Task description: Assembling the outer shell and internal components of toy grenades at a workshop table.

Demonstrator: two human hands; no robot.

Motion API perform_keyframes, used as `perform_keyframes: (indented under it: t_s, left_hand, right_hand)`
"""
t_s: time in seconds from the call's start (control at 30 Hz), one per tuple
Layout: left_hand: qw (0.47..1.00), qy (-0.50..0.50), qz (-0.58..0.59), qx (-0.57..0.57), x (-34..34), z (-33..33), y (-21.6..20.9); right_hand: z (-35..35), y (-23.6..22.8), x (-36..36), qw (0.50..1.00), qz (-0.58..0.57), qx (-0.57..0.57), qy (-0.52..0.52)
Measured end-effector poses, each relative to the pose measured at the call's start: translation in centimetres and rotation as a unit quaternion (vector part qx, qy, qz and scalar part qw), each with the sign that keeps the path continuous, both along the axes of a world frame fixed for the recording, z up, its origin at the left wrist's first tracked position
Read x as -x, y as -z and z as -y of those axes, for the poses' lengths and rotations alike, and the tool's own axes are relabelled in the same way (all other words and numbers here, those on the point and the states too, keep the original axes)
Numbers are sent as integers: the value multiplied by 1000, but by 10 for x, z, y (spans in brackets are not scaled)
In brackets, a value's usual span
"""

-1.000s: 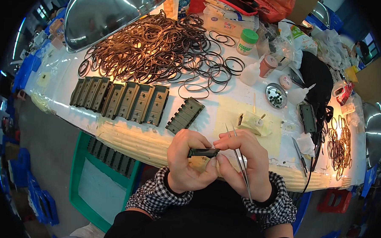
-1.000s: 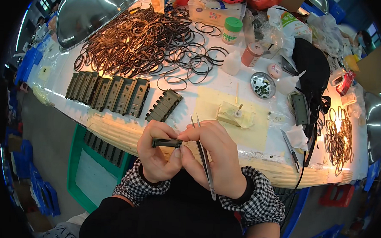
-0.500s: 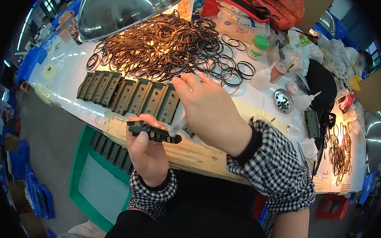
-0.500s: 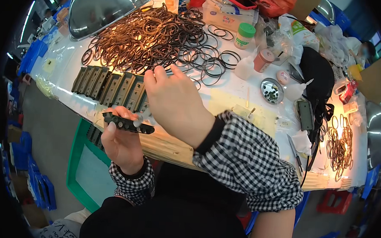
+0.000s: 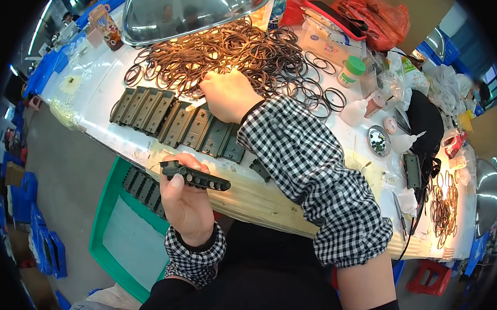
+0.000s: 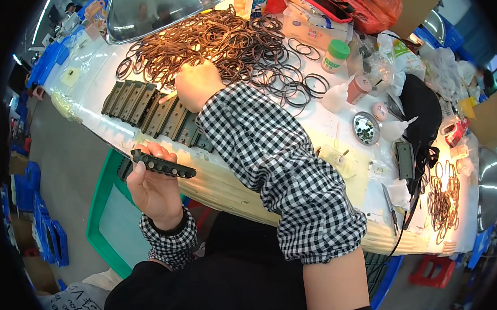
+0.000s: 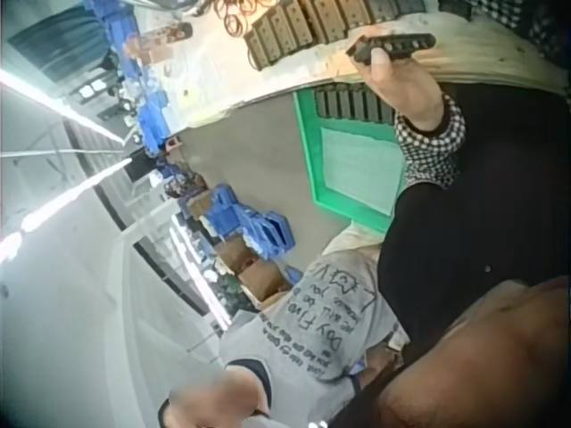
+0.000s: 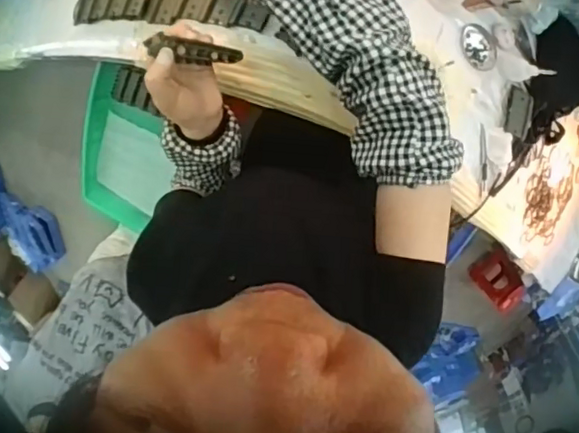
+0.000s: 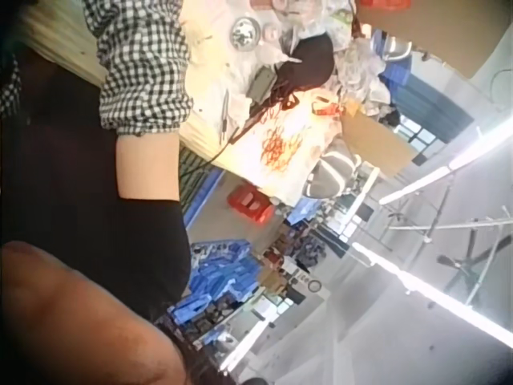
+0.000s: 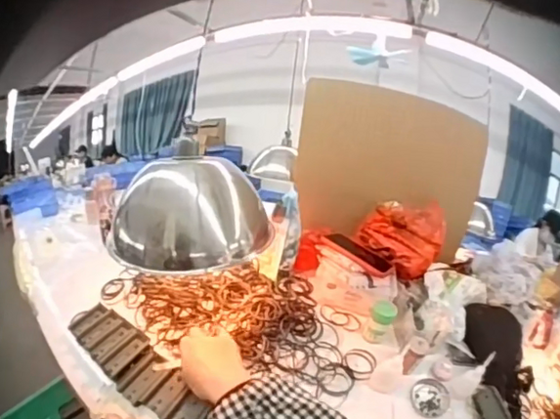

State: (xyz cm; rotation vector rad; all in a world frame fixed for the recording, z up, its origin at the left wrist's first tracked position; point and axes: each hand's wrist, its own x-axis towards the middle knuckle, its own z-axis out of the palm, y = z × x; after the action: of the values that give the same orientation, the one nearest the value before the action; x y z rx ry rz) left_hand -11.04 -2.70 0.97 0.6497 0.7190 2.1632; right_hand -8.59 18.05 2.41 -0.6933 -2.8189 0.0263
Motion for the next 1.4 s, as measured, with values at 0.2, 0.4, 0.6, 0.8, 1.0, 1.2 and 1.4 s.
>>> perform_keyframes:
  t_s: [0.2, 0.4, 0.6, 0.8, 1.0, 1.2, 1.4]
  left_hand:
    - [999, 14, 38, -1, -1, -4, 8]
    - [998, 30, 47, 0, -8, -10, 5]
    - [999, 39, 23, 18, 3, 0, 9]
    - [997, 71, 13, 34, 4, -8, 2]
    - [996, 87, 28, 20, 10, -10, 11]
    - [998, 49, 14, 47, 3, -12, 1]
    - [997, 57, 16, 40, -7, -9, -2]
  right_hand:
    - [-7, -22, -29, 978, -180, -94, 40]
    - [-17, -20, -31, 971, -98, -108, 192]
    - [-48, -4, 31, 990, -75, -113, 35]
    - [-94, 23, 45, 992, 12, 90, 84]
    - [-70, 9, 25, 994, -42, -102, 21]
    - [-42, -13, 2, 986, -67, -150, 7]
    - [-40, -17, -23, 983, -134, -101, 74]
